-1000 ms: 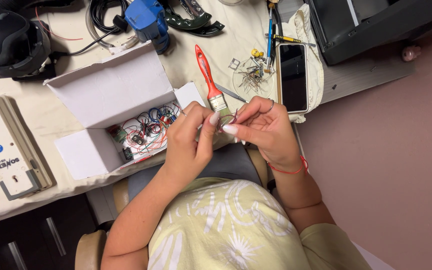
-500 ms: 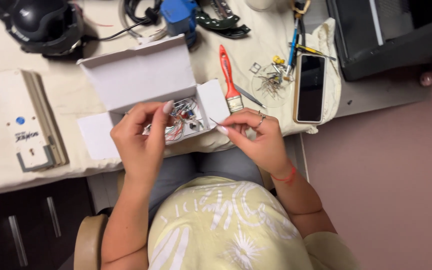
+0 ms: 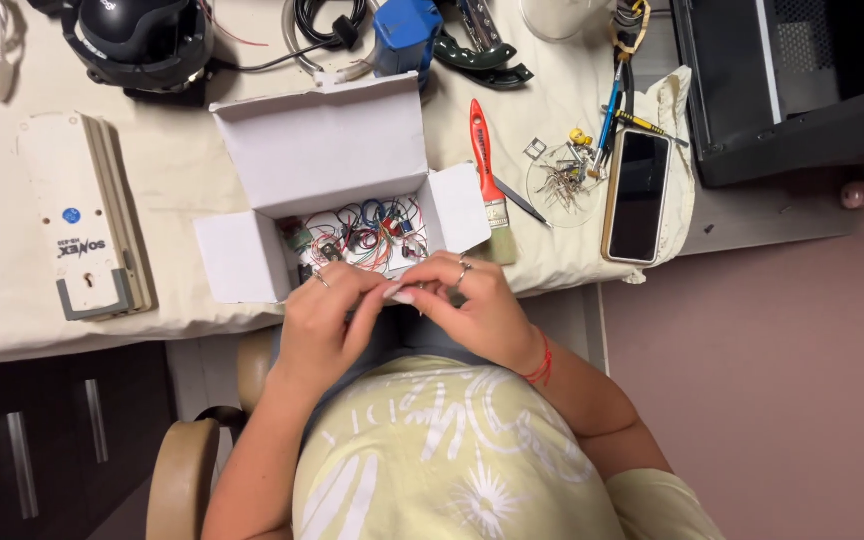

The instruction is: The person sits at a cluttered desk and sorts through a small pile of loose wires and electronic components. They pick up individual wires, separate them, and place them back into a white box or onto the desk surface.

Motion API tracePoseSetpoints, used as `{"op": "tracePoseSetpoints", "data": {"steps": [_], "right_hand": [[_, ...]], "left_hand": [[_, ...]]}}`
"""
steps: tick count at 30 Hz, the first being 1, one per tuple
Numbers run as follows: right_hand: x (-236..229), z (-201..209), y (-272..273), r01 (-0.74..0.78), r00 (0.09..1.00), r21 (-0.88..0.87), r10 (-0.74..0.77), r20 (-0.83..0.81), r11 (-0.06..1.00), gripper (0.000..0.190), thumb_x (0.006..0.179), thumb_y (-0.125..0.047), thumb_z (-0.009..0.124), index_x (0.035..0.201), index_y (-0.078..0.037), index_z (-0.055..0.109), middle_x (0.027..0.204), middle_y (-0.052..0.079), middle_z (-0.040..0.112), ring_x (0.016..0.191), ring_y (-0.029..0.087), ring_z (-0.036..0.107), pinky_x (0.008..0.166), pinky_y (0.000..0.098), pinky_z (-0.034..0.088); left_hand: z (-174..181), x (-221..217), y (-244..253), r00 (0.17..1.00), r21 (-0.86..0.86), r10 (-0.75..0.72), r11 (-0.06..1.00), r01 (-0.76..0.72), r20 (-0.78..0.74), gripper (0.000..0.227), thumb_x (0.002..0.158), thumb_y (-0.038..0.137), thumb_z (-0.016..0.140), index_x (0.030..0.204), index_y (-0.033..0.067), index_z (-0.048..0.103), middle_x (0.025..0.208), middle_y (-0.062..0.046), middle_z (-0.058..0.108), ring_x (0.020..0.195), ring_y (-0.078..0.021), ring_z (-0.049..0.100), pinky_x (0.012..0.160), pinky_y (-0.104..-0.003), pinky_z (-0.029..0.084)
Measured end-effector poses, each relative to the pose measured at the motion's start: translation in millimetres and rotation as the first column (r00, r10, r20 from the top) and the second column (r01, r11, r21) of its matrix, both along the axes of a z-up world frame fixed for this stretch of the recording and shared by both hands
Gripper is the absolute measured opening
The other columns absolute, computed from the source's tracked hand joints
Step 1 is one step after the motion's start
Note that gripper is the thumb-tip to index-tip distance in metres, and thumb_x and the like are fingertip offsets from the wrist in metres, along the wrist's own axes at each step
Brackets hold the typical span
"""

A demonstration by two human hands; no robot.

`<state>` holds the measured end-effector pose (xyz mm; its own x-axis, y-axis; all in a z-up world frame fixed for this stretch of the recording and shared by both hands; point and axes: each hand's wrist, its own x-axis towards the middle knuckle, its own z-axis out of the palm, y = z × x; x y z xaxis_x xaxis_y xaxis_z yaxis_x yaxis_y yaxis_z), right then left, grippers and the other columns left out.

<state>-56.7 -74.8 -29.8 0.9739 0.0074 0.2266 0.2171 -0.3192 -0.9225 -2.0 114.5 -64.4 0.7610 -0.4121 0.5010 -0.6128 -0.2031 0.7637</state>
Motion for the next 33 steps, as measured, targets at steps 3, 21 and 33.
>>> {"op": "tracePoseSetpoints", "data": {"steps": [3, 21, 33], "right_hand": [[-4, -1, 2, -0.017, 0.999, 0.007, 0.017, -0.045, 1.0, 0.008, 0.09, 0.001, 0.073, 0.097, -0.003, 0.075, 0.078, 0.01, 0.073, 0.06, 0.018, 0.066, 0.058, 0.0282, 0.056], [-20, -46, -141, 0.732, 0.679, 0.17, -0.728, -0.099, 0.66, 0.013, 0.1, -0.002, 0.067, 0.111, 0.005, 0.067, 0.079, 0.012, 0.07, 0.062, 0.005, 0.058, 0.056, 0.0172, 0.051], [61, -88, -196, 0.568, 0.733, -0.193, -0.599, -0.322, 0.8, 0.022, 0.1, -0.01, 0.059, 0.114, -0.004, 0.075, 0.072, 0.002, 0.068, 0.057, 0.004, 0.054, 0.057, 0.0182, 0.045]], "left_hand": [[-4, -1, 1, 0.999, -0.009, -0.042, 0.999, 0.042, 0.016, 0.006, 0.095, 0.013, 0.072, 0.089, 0.0118, 0.072, 0.078, -0.001, 0.071, 0.07, -0.0231, 0.068, 0.068, -0.033, 0.057], [-46, 10, 40, 0.938, 0.474, 0.042, 0.855, -0.211, 0.344, 0.014, 0.081, 0.011, 0.083, 0.088, 0.0147, 0.071, 0.079, -0.002, 0.065, 0.079, -0.0252, 0.068, 0.071, -0.037, 0.054], [-35, 39, 86, 0.919, 0.542, 0.175, 0.762, -0.353, 0.353, 0.015, 0.103, 0.016, 0.084, 0.097, 0.0091, 0.073, 0.099, -0.007, 0.072, 0.09, -0.0291, 0.067, 0.071, -0.039, 0.051]]}}
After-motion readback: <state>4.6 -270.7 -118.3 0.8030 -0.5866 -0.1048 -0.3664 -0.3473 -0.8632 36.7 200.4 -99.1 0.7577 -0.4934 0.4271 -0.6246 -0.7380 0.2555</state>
